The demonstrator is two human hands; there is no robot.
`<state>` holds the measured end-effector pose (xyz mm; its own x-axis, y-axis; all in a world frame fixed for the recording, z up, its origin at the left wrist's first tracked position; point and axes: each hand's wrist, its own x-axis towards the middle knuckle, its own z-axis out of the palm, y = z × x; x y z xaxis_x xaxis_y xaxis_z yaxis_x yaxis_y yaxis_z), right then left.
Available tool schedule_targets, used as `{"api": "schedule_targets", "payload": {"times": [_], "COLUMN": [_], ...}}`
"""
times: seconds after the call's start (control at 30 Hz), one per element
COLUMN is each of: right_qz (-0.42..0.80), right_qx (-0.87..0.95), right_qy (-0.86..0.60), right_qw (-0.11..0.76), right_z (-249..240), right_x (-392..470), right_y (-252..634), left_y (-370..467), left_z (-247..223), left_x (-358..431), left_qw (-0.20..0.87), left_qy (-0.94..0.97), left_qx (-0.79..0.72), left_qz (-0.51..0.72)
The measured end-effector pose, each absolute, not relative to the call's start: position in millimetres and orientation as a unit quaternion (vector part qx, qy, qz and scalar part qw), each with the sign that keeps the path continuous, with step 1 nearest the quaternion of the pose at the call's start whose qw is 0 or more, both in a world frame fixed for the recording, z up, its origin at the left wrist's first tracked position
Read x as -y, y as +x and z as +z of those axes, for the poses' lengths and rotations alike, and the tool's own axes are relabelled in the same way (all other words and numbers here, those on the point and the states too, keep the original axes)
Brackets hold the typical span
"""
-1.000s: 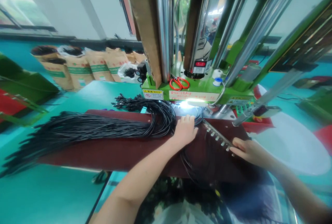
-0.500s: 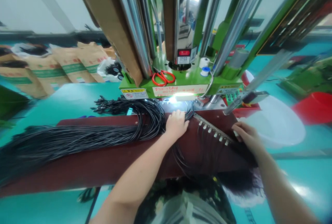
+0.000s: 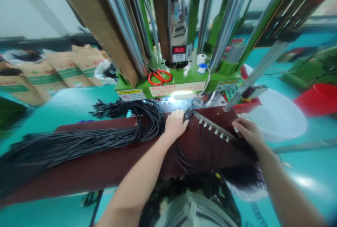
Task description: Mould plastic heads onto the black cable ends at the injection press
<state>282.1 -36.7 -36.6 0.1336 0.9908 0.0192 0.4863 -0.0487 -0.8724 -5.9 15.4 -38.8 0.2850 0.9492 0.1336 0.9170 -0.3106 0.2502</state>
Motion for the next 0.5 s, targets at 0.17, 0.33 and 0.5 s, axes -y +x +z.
{"api": "schedule_targets", "payload": {"times": [0.17,0.33,0.5], "right_qz": [0.323,0.325,0.328], "right_qx": [0.58,0.58,0.578], "right_qy": [-0.644,-0.642,-0.644], "right_qw": [0.381,0.381,0.38], "right_z": [-32.3,-33.8,-34.7], "right_x": [39.3,38.5,37.7], "right_y": [278.8,279.8,281.0], "left_y": [-7.0,-7.1,-6.9], "left_z": [-39.8,-42.1,-42.8], "left_x": [-15.6,-15.7,-16.4], "left_qw": [0.06,0.056,0.053], "left_qy": [0.802,0.803,0.804], "left_qx": [-0.579,-0.578,-0.576], "left_qz": [0.134,0.137,0.137]}}
